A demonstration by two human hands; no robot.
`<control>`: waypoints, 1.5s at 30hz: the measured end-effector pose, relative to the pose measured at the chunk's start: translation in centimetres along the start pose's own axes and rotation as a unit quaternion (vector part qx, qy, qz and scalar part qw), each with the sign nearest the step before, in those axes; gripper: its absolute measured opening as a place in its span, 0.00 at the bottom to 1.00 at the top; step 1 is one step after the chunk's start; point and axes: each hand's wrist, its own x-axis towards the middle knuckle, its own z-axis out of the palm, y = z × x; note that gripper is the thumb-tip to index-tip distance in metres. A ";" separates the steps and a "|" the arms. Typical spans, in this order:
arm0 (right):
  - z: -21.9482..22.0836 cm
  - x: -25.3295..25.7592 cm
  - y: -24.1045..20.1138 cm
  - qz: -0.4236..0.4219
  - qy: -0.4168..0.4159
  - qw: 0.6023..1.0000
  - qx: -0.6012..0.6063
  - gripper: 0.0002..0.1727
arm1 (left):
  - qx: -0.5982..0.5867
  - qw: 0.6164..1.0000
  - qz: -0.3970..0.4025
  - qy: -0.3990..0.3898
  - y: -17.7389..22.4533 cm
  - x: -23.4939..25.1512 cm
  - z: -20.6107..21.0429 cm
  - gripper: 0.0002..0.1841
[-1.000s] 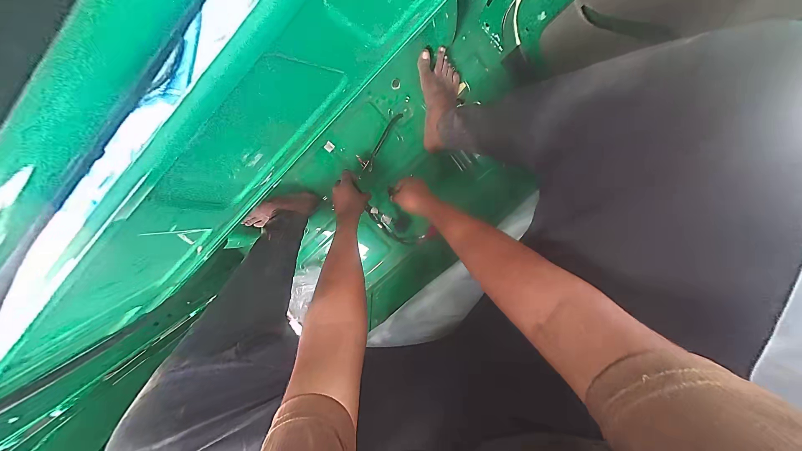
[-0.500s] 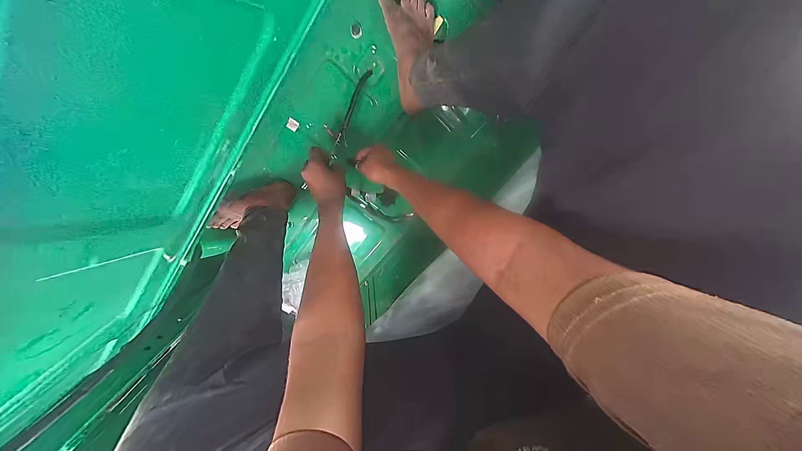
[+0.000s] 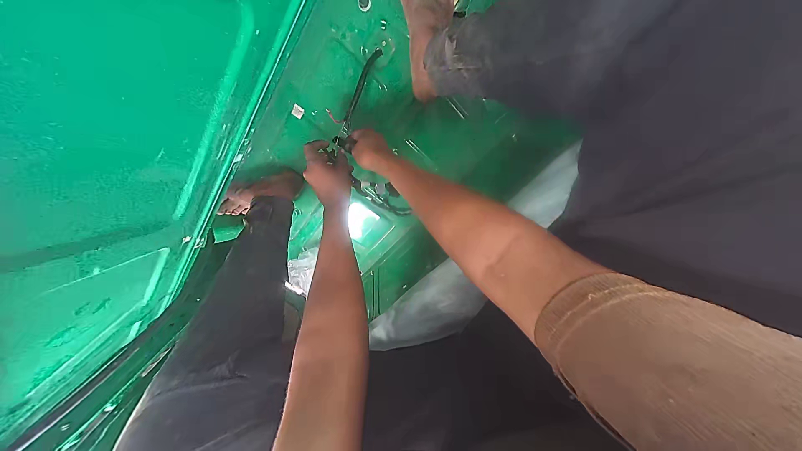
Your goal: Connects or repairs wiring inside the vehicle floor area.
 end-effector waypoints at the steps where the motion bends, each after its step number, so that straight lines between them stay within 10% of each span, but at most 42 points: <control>1: -0.2 -0.1 0.0 -0.004 -0.001 1.000 0.002 0.14 | -0.004 1.000 -0.001 0.003 0.0 0.0 0.1 0.22; 26: -0.4 -0.1 1.0 -0.055 -0.010 0.998 0.030 0.13 | -0.021 0.999 0.018 0.023 -0.5 -0.1 1.2 0.14; 33: -0.3 -0.2 0.8 -0.061 0.000 0.997 0.044 0.13 | 0.126 0.990 0.063 0.011 -0.3 0.7 1.2 0.17; 45: -1.6 -1.8 0.6 0.042 -0.039 0.990 0.131 0.17 | 0.169 0.971 0.164 -0.051 -1.9 2.0 0.5 0.19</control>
